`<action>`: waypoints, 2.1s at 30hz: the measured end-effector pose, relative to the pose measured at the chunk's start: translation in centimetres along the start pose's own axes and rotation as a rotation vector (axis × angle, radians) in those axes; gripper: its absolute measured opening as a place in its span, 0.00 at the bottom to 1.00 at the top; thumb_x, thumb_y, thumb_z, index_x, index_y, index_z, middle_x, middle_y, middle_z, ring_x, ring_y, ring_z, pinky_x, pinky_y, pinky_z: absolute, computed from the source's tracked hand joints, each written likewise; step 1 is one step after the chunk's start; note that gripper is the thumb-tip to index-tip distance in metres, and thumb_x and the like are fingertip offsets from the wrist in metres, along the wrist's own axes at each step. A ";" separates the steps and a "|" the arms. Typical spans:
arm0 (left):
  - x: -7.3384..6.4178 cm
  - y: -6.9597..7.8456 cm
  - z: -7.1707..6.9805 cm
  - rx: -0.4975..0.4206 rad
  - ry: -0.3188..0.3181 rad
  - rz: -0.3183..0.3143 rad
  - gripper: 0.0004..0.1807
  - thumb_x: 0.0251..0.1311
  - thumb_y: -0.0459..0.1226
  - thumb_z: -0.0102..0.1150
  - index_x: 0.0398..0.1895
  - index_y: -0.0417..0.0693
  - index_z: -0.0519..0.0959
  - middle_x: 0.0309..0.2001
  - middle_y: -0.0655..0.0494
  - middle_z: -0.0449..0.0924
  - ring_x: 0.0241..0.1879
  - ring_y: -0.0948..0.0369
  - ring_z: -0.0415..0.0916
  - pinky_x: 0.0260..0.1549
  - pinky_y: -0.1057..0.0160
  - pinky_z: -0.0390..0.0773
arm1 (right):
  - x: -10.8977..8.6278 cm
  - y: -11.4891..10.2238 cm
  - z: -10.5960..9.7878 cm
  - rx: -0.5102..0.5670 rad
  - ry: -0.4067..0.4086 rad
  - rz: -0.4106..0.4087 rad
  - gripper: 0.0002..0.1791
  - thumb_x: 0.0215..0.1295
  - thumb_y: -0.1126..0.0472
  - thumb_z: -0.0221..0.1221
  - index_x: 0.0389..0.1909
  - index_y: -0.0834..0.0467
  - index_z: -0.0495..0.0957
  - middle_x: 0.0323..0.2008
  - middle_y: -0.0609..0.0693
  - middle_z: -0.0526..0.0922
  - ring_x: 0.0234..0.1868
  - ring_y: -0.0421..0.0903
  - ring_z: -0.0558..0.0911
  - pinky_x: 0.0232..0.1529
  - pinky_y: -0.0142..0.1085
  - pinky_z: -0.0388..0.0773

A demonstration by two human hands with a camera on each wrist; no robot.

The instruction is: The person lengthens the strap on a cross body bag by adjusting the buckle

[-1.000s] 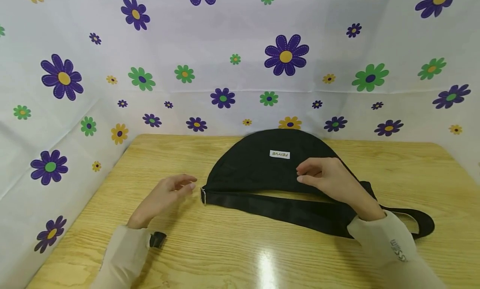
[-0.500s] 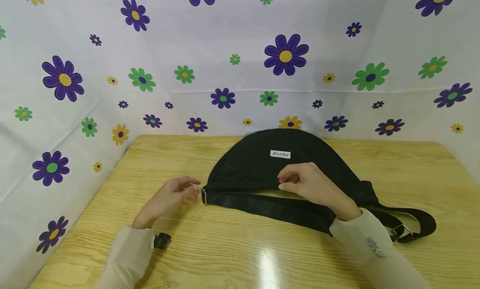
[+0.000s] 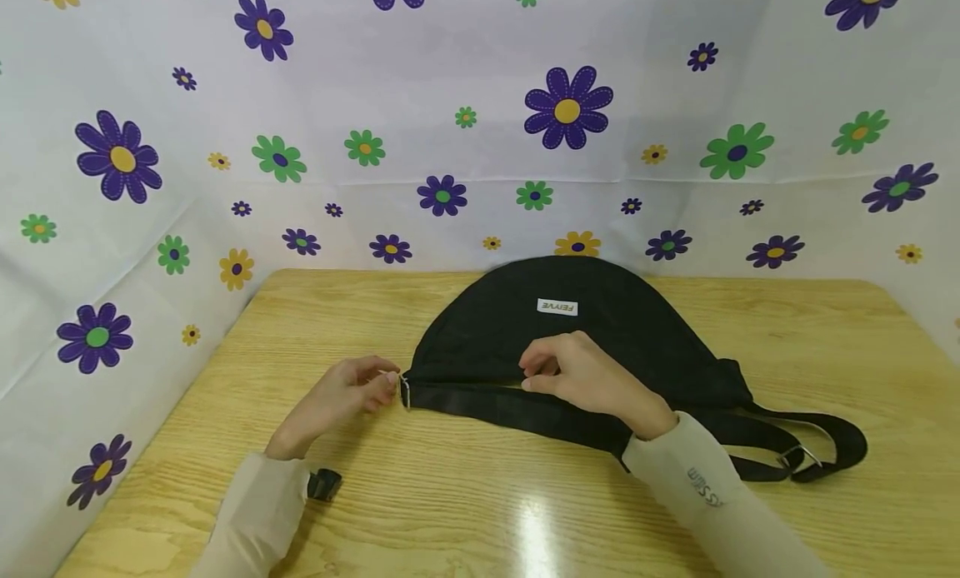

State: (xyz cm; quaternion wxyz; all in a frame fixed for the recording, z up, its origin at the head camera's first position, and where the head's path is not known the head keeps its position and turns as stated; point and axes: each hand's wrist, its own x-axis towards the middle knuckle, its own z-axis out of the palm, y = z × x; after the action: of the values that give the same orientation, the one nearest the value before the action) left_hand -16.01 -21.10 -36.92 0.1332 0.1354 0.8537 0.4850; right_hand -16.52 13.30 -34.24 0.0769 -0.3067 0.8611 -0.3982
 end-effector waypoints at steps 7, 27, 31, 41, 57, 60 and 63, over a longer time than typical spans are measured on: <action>0.2 0.0 0.2 -0.035 0.002 0.006 0.19 0.75 0.38 0.55 0.56 0.27 0.76 0.36 0.46 0.82 0.36 0.55 0.81 0.38 0.61 0.83 | 1.1 -0.8 1.0 -0.029 -0.044 -0.001 0.08 0.65 0.69 0.67 0.43 0.66 0.84 0.37 0.50 0.86 0.36 0.43 0.84 0.39 0.34 0.82; 0.2 0.1 0.5 0.026 0.016 -0.033 0.17 0.76 0.38 0.53 0.55 0.31 0.78 0.36 0.49 0.82 0.34 0.57 0.79 0.32 0.64 0.80 | 3.0 -2.3 3.4 -0.132 -0.118 0.026 0.13 0.64 0.64 0.69 0.48 0.63 0.83 0.45 0.54 0.84 0.41 0.45 0.82 0.44 0.34 0.79; 0.4 0.4 0.5 0.034 -0.008 -0.032 0.19 0.76 0.39 0.52 0.56 0.31 0.77 0.37 0.49 0.82 0.35 0.57 0.78 0.31 0.64 0.78 | 3.2 -2.8 4.2 -0.169 -0.093 0.019 0.11 0.64 0.64 0.70 0.46 0.61 0.85 0.42 0.50 0.83 0.40 0.45 0.80 0.42 0.35 0.78; 0.8 0.2 0.5 0.035 -0.030 -0.047 0.19 0.77 0.38 0.50 0.58 0.30 0.76 0.35 0.49 0.80 0.35 0.56 0.78 0.31 0.64 0.77 | 4.0 -3.8 6.1 -0.300 -0.070 0.026 0.10 0.64 0.63 0.70 0.45 0.61 0.87 0.37 0.49 0.75 0.35 0.46 0.73 0.37 0.40 0.75; 1.0 0.1 0.0 -0.052 -0.138 -0.046 0.22 0.76 0.35 0.51 0.64 0.25 0.70 0.39 0.46 0.82 0.38 0.55 0.80 0.42 0.60 0.82 | 5.6 -3.4 7.0 -0.177 -0.054 0.040 0.04 0.66 0.69 0.66 0.38 0.62 0.88 0.38 0.53 0.86 0.36 0.48 0.82 0.38 0.38 0.80; 0.9 -0.1 -0.2 -0.071 -0.159 -0.053 0.24 0.75 0.36 0.53 0.66 0.26 0.68 0.40 0.45 0.83 0.39 0.55 0.81 0.45 0.58 0.82 | 6.0 -3.1 6.6 -0.095 -0.091 0.089 0.04 0.67 0.68 0.66 0.39 0.62 0.88 0.37 0.52 0.86 0.36 0.46 0.82 0.39 0.35 0.79; 0.9 -0.2 -0.3 -0.077 -0.164 -0.054 0.25 0.75 0.36 0.54 0.66 0.26 0.68 0.40 0.45 0.83 0.40 0.55 0.81 0.45 0.58 0.82 | 6.3 -2.9 6.3 -0.024 -0.120 0.121 0.04 0.67 0.68 0.65 0.39 0.62 0.87 0.38 0.51 0.85 0.38 0.47 0.82 0.40 0.35 0.80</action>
State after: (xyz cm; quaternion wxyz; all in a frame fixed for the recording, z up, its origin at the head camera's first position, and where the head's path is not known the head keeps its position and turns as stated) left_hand -16.95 -21.11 -37.07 0.2207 0.1463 0.8240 0.5009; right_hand -17.79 4.15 -35.64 0.1485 -0.2781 0.8766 -0.3636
